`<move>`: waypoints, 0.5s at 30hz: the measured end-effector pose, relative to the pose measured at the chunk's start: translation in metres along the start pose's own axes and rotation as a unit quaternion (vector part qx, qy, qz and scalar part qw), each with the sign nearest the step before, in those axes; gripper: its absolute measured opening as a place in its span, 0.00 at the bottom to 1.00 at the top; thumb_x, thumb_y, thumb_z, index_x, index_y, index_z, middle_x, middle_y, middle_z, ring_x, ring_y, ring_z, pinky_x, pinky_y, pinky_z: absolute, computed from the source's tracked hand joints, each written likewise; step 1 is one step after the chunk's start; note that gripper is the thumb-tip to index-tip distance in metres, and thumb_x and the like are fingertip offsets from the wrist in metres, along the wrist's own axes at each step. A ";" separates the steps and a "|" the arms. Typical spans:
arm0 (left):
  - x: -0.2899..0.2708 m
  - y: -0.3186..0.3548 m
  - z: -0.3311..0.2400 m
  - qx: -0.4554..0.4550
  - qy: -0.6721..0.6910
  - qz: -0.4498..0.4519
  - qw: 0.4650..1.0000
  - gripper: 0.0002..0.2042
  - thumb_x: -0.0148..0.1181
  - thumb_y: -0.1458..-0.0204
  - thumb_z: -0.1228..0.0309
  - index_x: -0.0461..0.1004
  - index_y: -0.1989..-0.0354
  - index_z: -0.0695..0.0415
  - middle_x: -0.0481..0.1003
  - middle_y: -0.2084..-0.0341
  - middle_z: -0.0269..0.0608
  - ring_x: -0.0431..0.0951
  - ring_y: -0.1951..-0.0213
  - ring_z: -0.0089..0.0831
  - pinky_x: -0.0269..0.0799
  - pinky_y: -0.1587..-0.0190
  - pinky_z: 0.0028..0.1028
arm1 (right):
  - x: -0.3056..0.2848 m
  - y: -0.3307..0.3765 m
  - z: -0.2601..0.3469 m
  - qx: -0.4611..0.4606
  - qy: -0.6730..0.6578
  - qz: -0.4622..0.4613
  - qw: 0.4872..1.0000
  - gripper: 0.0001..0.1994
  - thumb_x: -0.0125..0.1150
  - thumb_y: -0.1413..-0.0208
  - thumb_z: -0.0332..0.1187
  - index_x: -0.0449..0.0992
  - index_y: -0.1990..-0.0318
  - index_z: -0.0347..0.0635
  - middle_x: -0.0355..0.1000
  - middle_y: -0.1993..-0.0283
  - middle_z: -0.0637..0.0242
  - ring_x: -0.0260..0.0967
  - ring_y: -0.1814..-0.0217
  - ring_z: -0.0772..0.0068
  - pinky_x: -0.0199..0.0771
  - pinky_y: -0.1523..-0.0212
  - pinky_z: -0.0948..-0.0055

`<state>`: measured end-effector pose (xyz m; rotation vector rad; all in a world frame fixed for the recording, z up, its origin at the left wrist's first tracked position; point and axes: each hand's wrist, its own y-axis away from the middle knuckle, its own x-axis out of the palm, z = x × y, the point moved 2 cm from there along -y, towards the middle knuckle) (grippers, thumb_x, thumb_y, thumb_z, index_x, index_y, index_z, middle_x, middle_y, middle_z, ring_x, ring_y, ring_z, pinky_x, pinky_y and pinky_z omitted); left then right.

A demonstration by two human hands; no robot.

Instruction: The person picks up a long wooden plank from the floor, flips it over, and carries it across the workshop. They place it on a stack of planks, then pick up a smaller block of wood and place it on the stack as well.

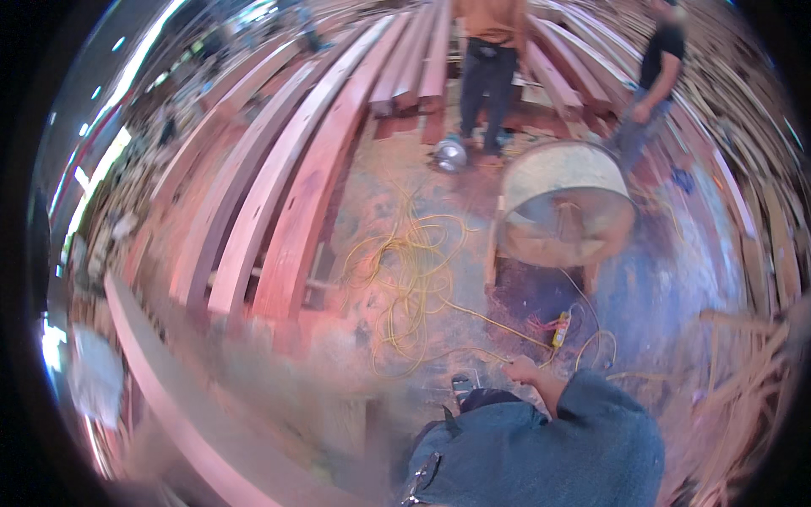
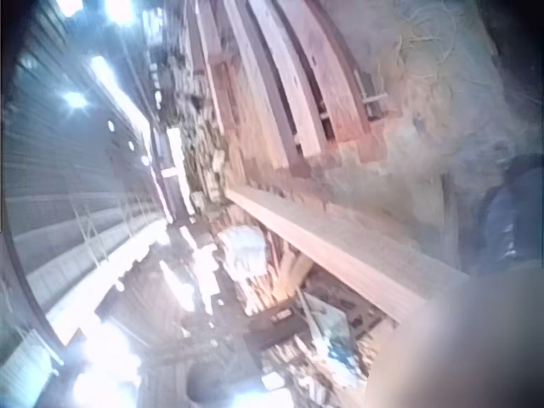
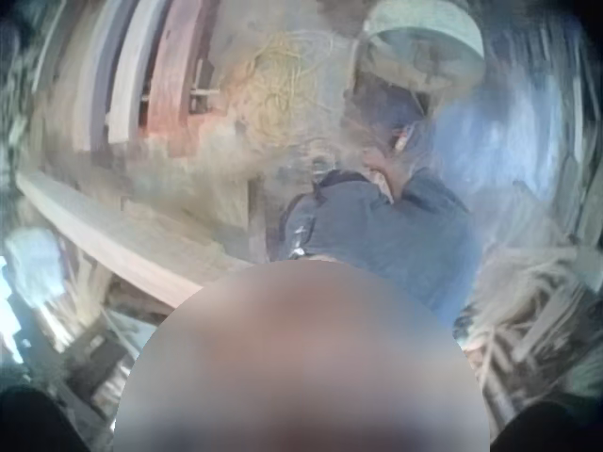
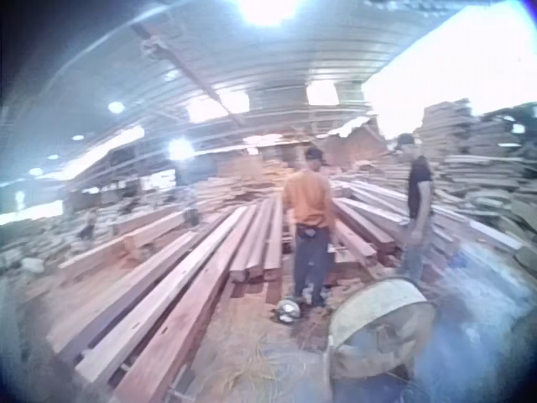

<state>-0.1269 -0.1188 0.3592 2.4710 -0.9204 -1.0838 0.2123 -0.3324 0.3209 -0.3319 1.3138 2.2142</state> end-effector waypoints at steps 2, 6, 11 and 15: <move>-0.001 -0.028 -0.024 0.021 -0.002 0.046 0.999 0.16 0.61 0.48 0.61 0.71 0.61 0.62 0.75 0.65 0.51 0.76 0.62 0.44 0.72 0.59 0.44 | 0.000 -0.013 0.012 0.004 0.032 -0.003 0.999 0.25 0.56 0.45 0.55 0.82 0.60 0.38 0.78 0.74 0.58 0.76 0.76 0.60 0.79 0.73 0.63; -0.001 -0.079 -0.061 0.050 -0.028 0.133 0.990 0.15 0.61 0.48 0.61 0.71 0.61 0.61 0.75 0.65 0.51 0.76 0.63 0.43 0.72 0.59 0.43 | 0.012 -0.026 0.013 0.027 0.034 -0.010 0.999 0.25 0.54 0.46 0.55 0.82 0.62 0.40 0.77 0.74 0.56 0.76 0.76 0.57 0.79 0.72 0.60; -0.009 -0.116 -0.084 0.061 -0.057 0.186 0.979 0.15 0.61 0.47 0.61 0.71 0.61 0.61 0.74 0.65 0.50 0.76 0.63 0.43 0.72 0.60 0.43 | 0.024 -0.007 -0.004 0.083 -0.032 -0.039 0.995 0.25 0.53 0.46 0.53 0.81 0.65 0.37 0.77 0.74 0.51 0.77 0.74 0.52 0.80 0.70 0.58; -0.017 -0.125 -0.084 0.057 -0.067 0.223 0.971 0.15 0.61 0.47 0.61 0.71 0.62 0.61 0.74 0.65 0.50 0.76 0.64 0.42 0.72 0.60 0.42 | 0.037 0.016 -0.031 0.141 -0.036 -0.012 0.989 0.25 0.53 0.46 0.52 0.81 0.60 0.36 0.78 0.69 0.47 0.78 0.70 0.50 0.81 0.70 0.55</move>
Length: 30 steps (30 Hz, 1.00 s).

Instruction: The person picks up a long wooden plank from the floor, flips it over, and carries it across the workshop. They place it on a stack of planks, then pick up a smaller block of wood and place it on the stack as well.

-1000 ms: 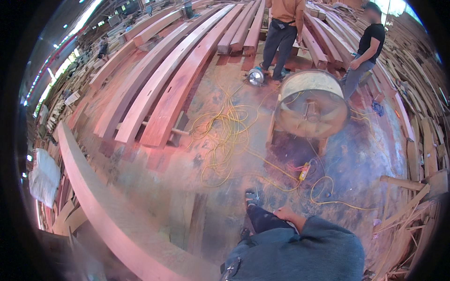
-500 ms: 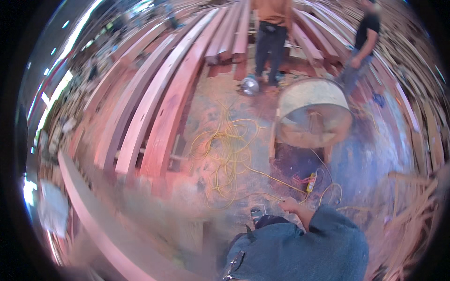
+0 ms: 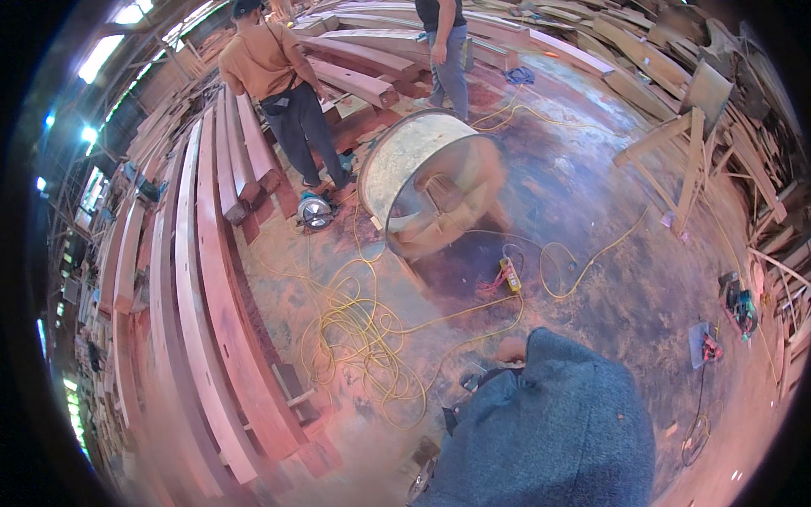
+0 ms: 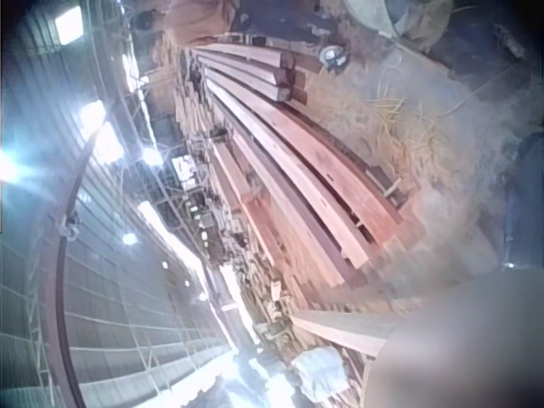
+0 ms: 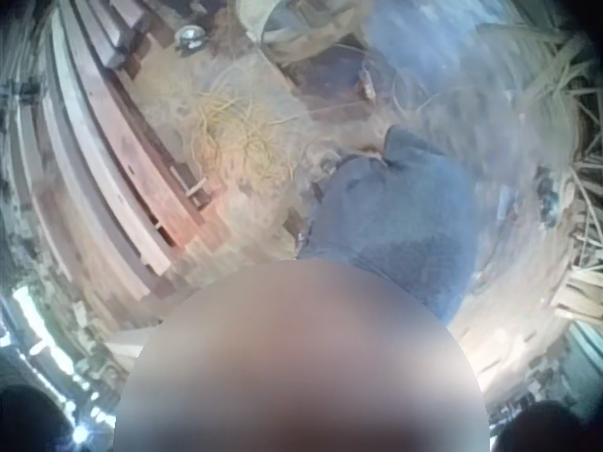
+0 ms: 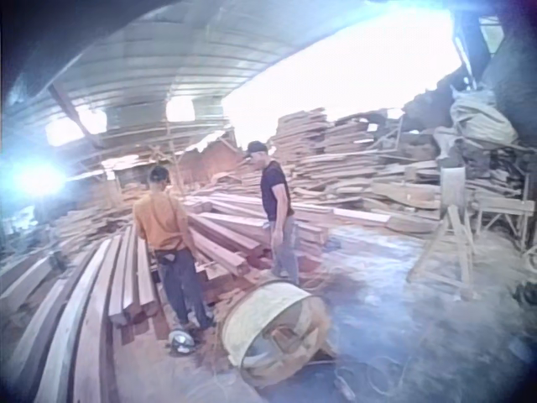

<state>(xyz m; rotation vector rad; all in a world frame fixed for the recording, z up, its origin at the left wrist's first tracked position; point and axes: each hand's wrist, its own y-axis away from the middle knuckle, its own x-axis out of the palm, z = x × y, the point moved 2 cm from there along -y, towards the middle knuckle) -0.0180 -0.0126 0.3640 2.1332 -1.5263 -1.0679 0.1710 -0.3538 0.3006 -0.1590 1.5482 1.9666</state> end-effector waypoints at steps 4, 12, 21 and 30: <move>-0.011 0.003 0.009 -0.010 -0.003 0.016 1.000 0.15 0.61 0.46 0.61 0.71 0.62 0.61 0.74 0.66 0.49 0.75 0.64 0.41 0.72 0.61 0.42 | 0.023 0.001 -0.018 -0.033 0.004 -0.028 0.999 0.25 0.54 0.46 0.52 0.82 0.59 0.36 0.78 0.64 0.47 0.79 0.68 0.49 0.81 0.69 0.54; -0.021 0.011 0.031 -0.043 0.000 0.042 0.998 0.14 0.60 0.46 0.60 0.71 0.62 0.60 0.74 0.66 0.48 0.75 0.65 0.40 0.72 0.62 0.41 | 0.039 0.006 0.011 0.013 -0.062 -0.067 0.996 0.27 0.58 0.48 0.54 0.82 0.60 0.35 0.79 0.59 0.45 0.78 0.62 0.47 0.78 0.57 0.57; -0.025 0.029 0.066 -0.085 0.029 0.061 0.994 0.14 0.60 0.45 0.60 0.71 0.62 0.60 0.74 0.67 0.47 0.75 0.66 0.38 0.72 0.63 0.40 | 0.024 0.055 0.017 0.014 -0.116 -0.060 0.991 0.24 0.57 0.47 0.53 0.82 0.70 0.36 0.77 0.76 0.54 0.77 0.76 0.55 0.77 0.70 0.58; -0.021 0.059 0.115 -0.125 0.041 0.094 0.987 0.14 0.60 0.44 0.60 0.71 0.63 0.59 0.74 0.67 0.46 0.75 0.67 0.36 0.72 0.64 0.39 | 0.065 0.079 -0.056 -0.015 -0.035 -0.135 0.990 0.24 0.54 0.45 0.51 0.81 0.64 0.34 0.78 0.62 0.44 0.76 0.59 0.42 0.75 0.55 0.53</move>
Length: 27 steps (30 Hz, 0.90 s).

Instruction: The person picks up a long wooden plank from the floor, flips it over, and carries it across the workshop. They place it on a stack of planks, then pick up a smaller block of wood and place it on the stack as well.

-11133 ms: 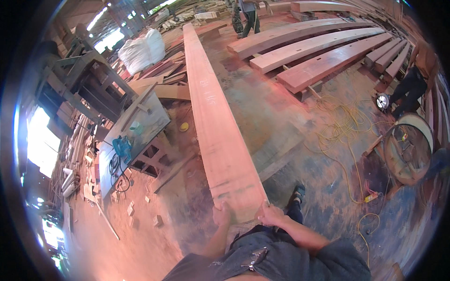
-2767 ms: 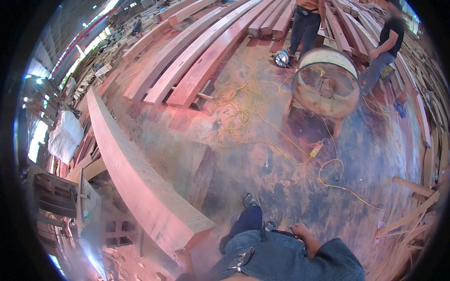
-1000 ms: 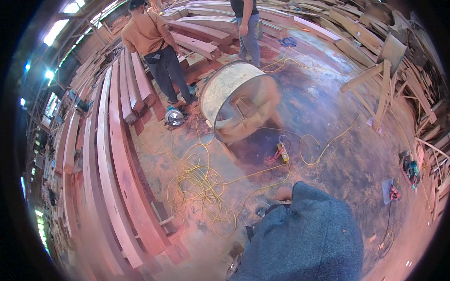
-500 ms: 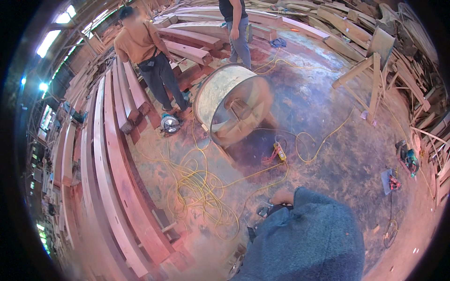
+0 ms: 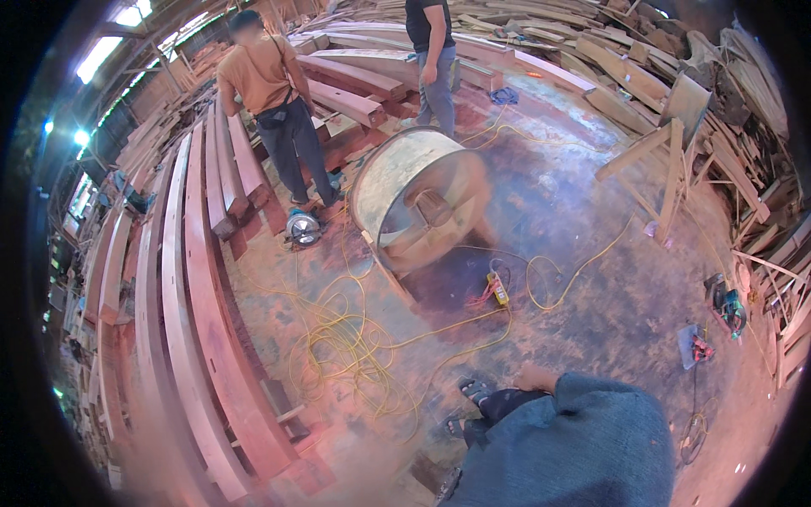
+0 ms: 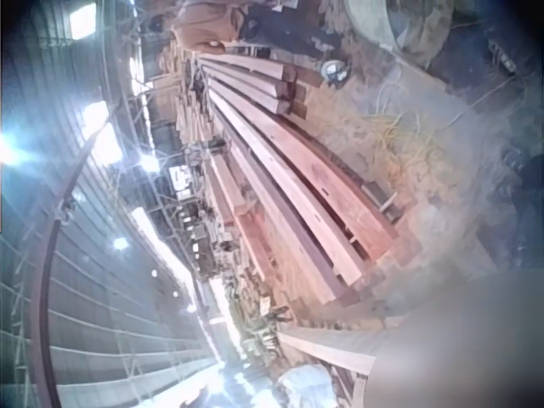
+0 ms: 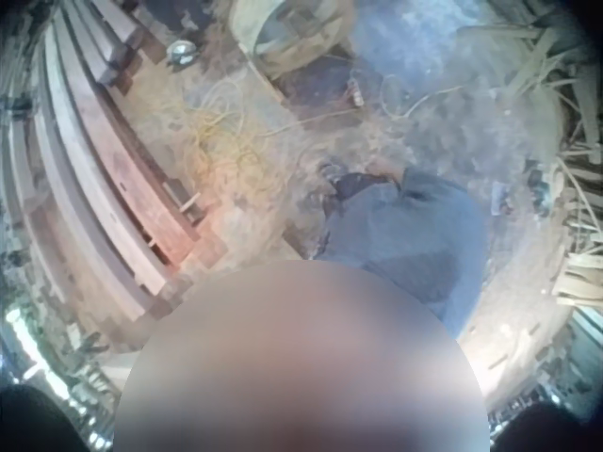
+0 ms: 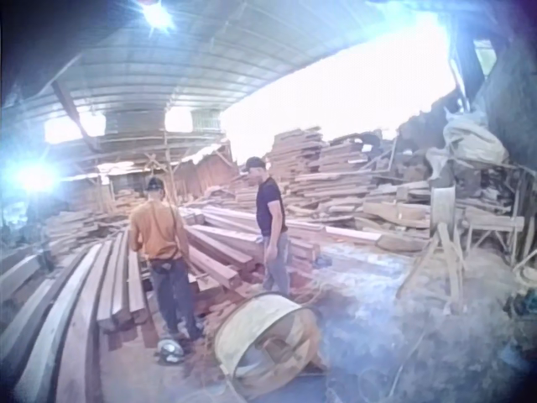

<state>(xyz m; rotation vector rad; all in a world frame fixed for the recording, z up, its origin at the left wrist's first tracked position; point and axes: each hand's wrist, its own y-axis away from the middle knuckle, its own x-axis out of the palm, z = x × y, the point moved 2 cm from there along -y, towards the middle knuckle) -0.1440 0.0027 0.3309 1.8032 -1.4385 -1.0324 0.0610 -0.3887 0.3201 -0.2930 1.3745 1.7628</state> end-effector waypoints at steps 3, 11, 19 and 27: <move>0.003 -0.001 0.007 -0.009 0.001 0.001 1.000 0.14 0.60 0.44 0.60 0.71 0.63 0.59 0.74 0.67 0.46 0.75 0.67 0.36 0.72 0.64 0.38 | 0.002 0.009 -0.032 -0.024 0.022 0.019 0.999 0.25 0.53 0.43 0.52 0.82 0.59 0.37 0.78 0.58 0.45 0.75 0.54 0.43 0.74 0.52 0.53; 0.032 -0.004 -0.015 -0.006 -0.030 0.007 1.000 0.13 0.59 0.43 0.59 0.71 0.63 0.58 0.74 0.68 0.45 0.75 0.68 0.34 0.73 0.65 0.37 | -0.010 0.026 -0.105 0.114 -0.091 -0.003 0.989 0.25 0.54 0.43 0.55 0.82 0.56 0.43 0.78 0.55 0.47 0.74 0.50 0.44 0.73 0.47 0.54; 0.148 0.002 -0.053 0.002 -0.062 0.034 0.997 0.13 0.59 0.42 0.59 0.71 0.63 0.58 0.74 0.68 0.44 0.75 0.68 0.33 0.73 0.66 0.36 | -0.052 0.037 -0.234 0.083 -0.148 -0.087 0.982 0.23 0.49 0.41 0.52 0.82 0.62 0.40 0.77 0.59 0.45 0.74 0.53 0.39 0.72 0.52 0.47; 0.290 0.012 -0.155 0.015 -0.024 0.068 0.997 0.13 0.59 0.42 0.59 0.71 0.63 0.57 0.74 0.69 0.43 0.75 0.69 0.32 0.73 0.67 0.35 | -0.107 0.079 -0.390 0.260 -0.337 -0.190 0.885 0.24 0.47 0.37 0.52 0.81 0.53 0.41 0.78 0.52 0.48 0.74 0.46 0.47 0.70 0.43 0.56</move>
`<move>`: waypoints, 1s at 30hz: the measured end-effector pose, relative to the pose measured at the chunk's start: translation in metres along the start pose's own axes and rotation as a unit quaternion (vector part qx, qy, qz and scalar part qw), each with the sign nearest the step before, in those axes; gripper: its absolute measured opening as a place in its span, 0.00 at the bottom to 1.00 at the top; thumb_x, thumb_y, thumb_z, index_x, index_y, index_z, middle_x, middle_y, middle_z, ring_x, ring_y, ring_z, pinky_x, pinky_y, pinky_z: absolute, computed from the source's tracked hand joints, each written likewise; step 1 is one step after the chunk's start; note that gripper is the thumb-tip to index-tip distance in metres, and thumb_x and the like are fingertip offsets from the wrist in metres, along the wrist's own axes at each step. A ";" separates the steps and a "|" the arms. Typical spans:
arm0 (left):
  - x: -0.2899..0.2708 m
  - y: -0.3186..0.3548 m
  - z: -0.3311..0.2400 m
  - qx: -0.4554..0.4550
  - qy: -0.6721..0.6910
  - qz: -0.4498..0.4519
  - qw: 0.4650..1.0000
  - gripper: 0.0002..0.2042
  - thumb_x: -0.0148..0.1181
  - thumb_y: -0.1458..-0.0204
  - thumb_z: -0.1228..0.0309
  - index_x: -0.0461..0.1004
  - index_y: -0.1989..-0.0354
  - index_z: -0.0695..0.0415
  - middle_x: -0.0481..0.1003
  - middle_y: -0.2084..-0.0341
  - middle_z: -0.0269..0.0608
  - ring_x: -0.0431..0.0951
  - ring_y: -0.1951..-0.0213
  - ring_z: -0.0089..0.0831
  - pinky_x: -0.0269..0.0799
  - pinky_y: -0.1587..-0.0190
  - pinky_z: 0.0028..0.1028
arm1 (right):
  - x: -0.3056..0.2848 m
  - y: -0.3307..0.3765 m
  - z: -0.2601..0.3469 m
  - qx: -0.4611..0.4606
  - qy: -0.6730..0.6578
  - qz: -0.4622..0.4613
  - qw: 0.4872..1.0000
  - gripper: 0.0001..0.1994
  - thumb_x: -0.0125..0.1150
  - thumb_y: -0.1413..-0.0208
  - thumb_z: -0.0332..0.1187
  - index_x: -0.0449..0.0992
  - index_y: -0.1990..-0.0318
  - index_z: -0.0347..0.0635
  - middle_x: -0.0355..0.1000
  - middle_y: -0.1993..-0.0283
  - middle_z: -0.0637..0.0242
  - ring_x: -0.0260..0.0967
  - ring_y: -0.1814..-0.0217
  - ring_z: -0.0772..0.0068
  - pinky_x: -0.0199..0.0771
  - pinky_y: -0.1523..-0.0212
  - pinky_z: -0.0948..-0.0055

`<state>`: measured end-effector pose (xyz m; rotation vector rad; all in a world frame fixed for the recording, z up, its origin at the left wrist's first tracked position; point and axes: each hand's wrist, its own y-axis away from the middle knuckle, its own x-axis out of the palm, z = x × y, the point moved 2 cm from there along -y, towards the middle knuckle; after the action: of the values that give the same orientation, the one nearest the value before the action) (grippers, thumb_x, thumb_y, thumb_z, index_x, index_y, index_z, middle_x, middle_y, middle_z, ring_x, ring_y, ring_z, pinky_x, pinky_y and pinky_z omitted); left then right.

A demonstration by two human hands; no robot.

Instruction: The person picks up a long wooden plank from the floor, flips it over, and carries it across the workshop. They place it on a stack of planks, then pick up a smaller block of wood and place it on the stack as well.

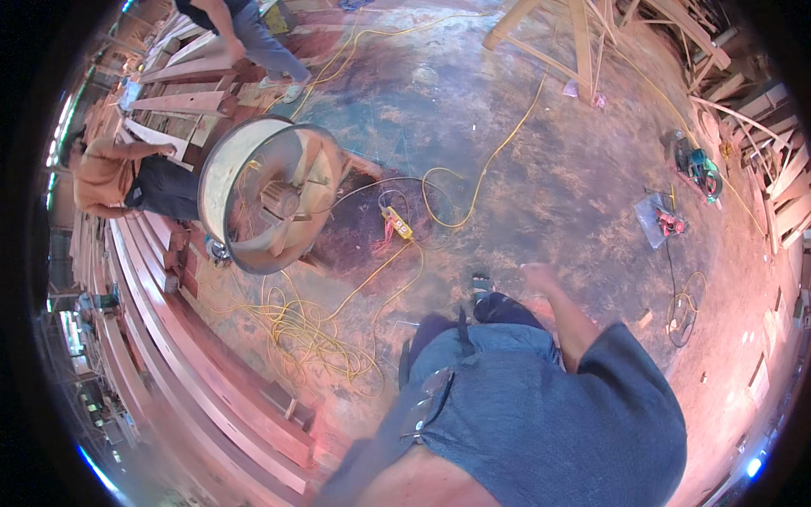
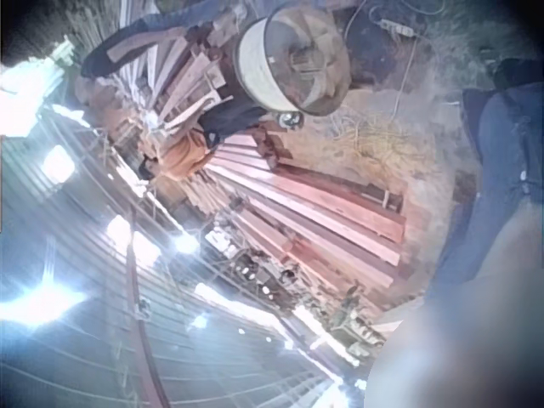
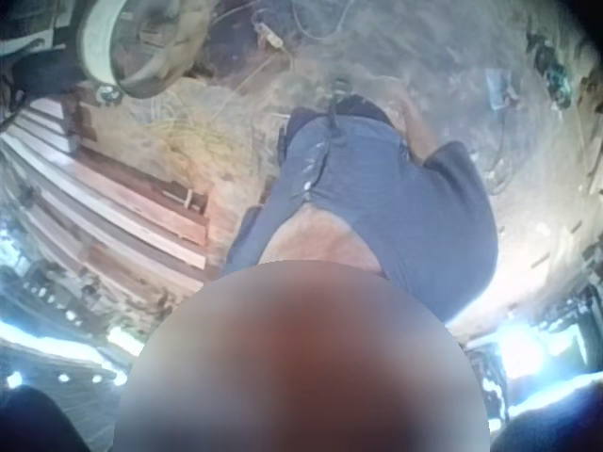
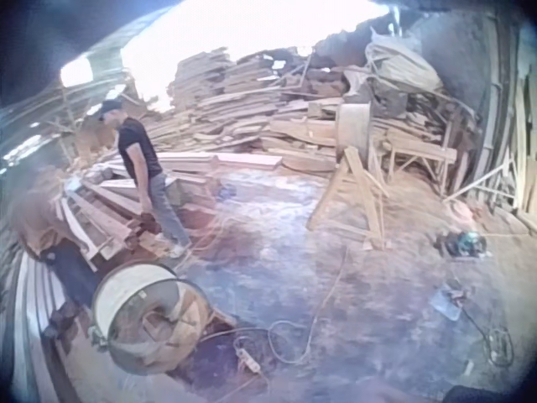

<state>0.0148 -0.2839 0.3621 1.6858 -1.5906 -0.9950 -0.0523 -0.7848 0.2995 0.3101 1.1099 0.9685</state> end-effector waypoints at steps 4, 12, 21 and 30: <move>0.073 -0.021 -0.069 0.020 0.046 0.018 0.999 0.13 0.59 0.41 0.59 0.72 0.64 0.57 0.74 0.69 0.42 0.75 0.70 0.31 0.73 0.68 0.35 | -0.023 0.007 -0.059 0.030 -0.080 -0.044 0.995 0.25 0.51 0.39 0.51 0.80 0.53 0.36 0.79 0.53 0.49 0.77 0.51 0.53 0.73 0.46 0.56; 0.175 -0.133 -0.142 0.064 -0.085 0.030 0.994 0.11 0.57 0.39 0.60 0.73 0.63 0.55 0.74 0.70 0.40 0.75 0.69 0.30 0.73 0.72 0.35 | -0.046 -0.022 -0.065 0.266 -0.203 0.103 0.937 0.22 0.56 0.38 0.47 0.76 0.47 0.37 0.77 0.54 0.57 0.77 0.59 0.64 0.80 0.67 0.61; 0.287 -0.168 -0.177 -0.021 -0.280 0.059 0.958 0.10 0.55 0.39 0.61 0.73 0.63 0.56 0.73 0.72 0.37 0.75 0.71 0.29 0.72 0.73 0.33 | -0.197 -0.185 0.065 0.084 -0.178 -0.048 0.979 0.23 0.56 0.40 0.47 0.78 0.46 0.38 0.78 0.60 0.59 0.78 0.63 0.63 0.79 0.65 0.63; 0.482 -0.238 -0.393 0.014 -0.152 0.051 0.987 0.09 0.55 0.38 0.64 0.73 0.63 0.58 0.73 0.73 0.34 0.76 0.70 0.29 0.72 0.73 0.30 | -0.238 -0.330 0.070 0.069 -0.138 -0.052 0.987 0.21 0.55 0.41 0.47 0.81 0.60 0.35 0.79 0.64 0.54 0.78 0.63 0.62 0.75 0.62 0.64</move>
<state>0.4721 -0.7658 0.3167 1.5081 -1.8713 -1.2269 0.1475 -1.1439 0.2626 0.4799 0.9312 0.7326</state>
